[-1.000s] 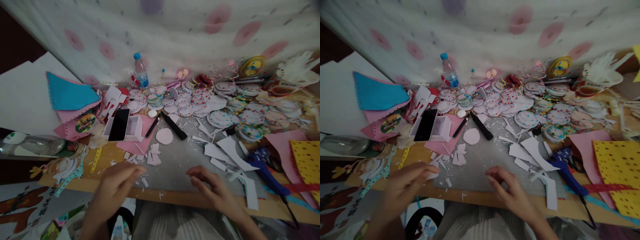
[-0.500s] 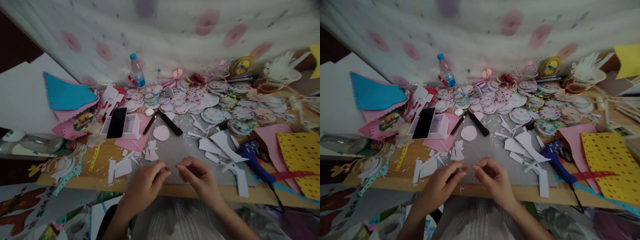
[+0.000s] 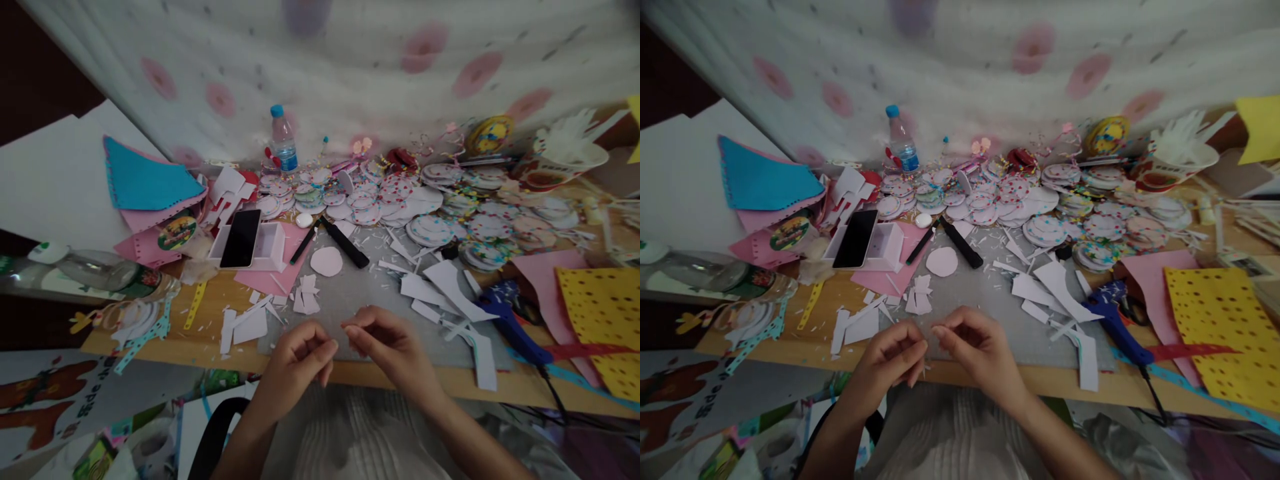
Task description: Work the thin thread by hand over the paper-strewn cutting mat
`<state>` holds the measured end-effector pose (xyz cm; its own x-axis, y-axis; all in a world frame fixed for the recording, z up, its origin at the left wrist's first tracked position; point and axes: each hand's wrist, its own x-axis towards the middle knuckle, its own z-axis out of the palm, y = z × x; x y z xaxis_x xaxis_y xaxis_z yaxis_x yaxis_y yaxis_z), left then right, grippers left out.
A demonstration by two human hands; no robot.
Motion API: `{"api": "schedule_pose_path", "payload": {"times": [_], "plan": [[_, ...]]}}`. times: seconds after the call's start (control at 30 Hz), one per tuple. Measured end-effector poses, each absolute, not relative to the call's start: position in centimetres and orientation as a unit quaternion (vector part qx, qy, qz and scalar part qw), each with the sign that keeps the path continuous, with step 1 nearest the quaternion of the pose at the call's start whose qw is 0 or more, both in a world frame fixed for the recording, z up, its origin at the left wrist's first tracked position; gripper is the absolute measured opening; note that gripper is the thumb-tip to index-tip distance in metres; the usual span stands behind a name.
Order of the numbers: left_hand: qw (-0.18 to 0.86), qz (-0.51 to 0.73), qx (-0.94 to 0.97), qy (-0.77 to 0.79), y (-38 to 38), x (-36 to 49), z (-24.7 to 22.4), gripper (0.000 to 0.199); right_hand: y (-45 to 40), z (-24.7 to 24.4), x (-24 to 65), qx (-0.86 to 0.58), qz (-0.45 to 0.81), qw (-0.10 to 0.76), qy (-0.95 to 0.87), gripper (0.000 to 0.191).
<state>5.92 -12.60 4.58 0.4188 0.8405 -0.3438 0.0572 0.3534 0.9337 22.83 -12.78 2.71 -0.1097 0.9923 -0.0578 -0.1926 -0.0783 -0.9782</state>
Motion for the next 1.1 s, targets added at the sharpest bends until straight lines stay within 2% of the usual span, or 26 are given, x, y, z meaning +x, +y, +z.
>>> {"api": "schedule_pose_path", "payload": {"times": [0.43,0.63,0.83,0.93,1.1], "plan": [[0.72,0.276,0.441,0.459,-12.0,6.0,4.2,0.026,-11.9,3.2,23.4,-0.45,0.603,0.448,-0.483,0.021],[0.659,0.313,0.476,0.49,-11.5,6.7,4.3,0.017,-11.7,2.8,23.9,-0.455,0.589,0.452,-0.492,0.021],[0.634,0.324,0.462,0.529,-11.5,7.4,3.5,0.017,-11.8,2.4,24.1,-0.492,0.539,0.451,-0.514,0.024],[0.617,0.347,0.466,0.531,-11.3,7.5,3.3,0.019,-11.7,2.2,24.0,-0.488,0.522,0.492,-0.498,0.022],[0.539,0.391,0.468,0.582,-10.5,6.0,4.1,0.021,-10.3,3.3,27.6,-0.47,0.475,0.646,-0.369,0.014]]}}
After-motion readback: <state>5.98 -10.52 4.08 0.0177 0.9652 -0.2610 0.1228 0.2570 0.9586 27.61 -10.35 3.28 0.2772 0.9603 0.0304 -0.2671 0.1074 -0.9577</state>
